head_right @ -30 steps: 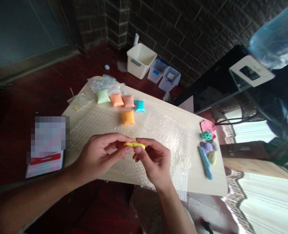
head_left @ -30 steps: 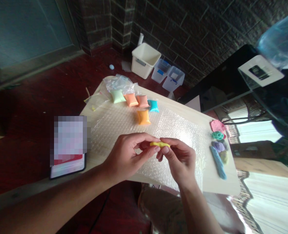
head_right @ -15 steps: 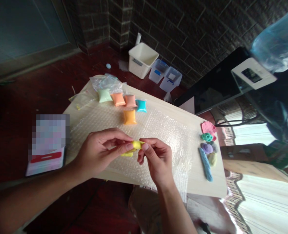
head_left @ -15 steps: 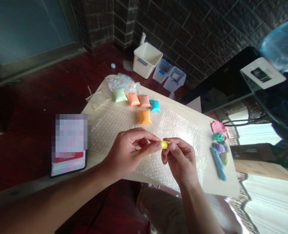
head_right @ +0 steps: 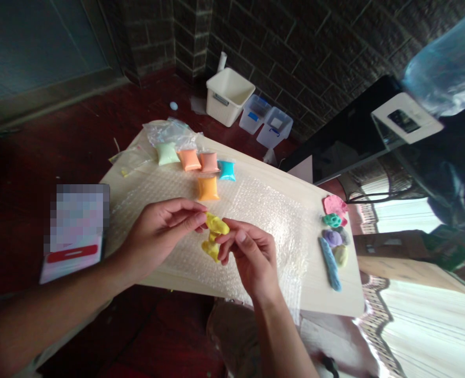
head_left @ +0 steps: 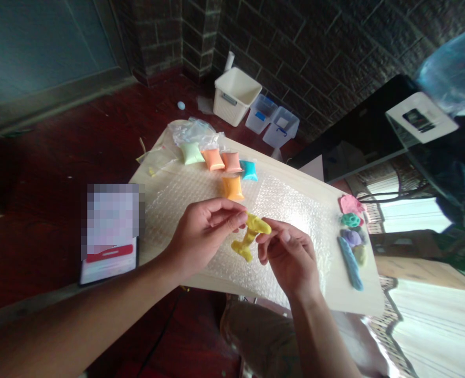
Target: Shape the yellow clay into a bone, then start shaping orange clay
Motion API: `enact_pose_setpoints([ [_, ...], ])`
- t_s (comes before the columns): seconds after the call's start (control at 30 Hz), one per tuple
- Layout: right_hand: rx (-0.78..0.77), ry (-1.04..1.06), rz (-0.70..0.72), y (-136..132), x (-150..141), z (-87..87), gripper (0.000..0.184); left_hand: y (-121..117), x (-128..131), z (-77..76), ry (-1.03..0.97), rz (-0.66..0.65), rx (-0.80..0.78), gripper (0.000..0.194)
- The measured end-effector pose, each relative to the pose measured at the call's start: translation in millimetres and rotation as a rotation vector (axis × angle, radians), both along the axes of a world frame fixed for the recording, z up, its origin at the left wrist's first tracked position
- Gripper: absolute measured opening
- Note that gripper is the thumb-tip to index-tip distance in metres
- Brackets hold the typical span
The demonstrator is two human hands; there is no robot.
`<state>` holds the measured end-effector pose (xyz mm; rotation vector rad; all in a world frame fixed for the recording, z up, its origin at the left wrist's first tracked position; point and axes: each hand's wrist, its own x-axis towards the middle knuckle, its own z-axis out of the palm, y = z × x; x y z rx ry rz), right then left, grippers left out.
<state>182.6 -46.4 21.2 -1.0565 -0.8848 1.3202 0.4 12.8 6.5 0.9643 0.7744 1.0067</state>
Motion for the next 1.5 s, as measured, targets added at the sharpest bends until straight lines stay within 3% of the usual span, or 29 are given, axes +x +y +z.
enact_pose_setpoints([
  [0.37,0.002,-0.087,-0.052,3,-2,-2.2,0.019,0,2,-0.7,-0.089,-0.055,-0.231,0.027],
  [0.67,0.048,-0.194,-0.098,1,1,-8.6,0.015,-1,4,-5.4,-0.12,-0.05,-0.221,0.031],
  [0.8,0.054,-0.201,-0.103,-1,1,-10.7,0.014,-4,4,-6.7,-0.06,-0.11,-0.201,0.041],
  [0.9,0.1,-0.205,-0.053,-2,1,-10.4,0.018,-6,5,-6.7,-0.105,-0.168,-0.276,0.045],
  [1.03,0.147,-0.228,-0.001,-3,3,-9.4,0.024,-6,6,-2.5,-0.194,-0.213,-0.422,0.035],
  [1.17,0.179,-0.261,0.048,-3,4,-9.3,0.029,-6,5,1.2,-0.247,-0.297,-0.46,0.026],
  [1.5,0.15,-0.31,0.091,-3,5,-4.6,0.017,-4,-1,-0.1,-0.282,-0.389,-0.565,0.016],
])
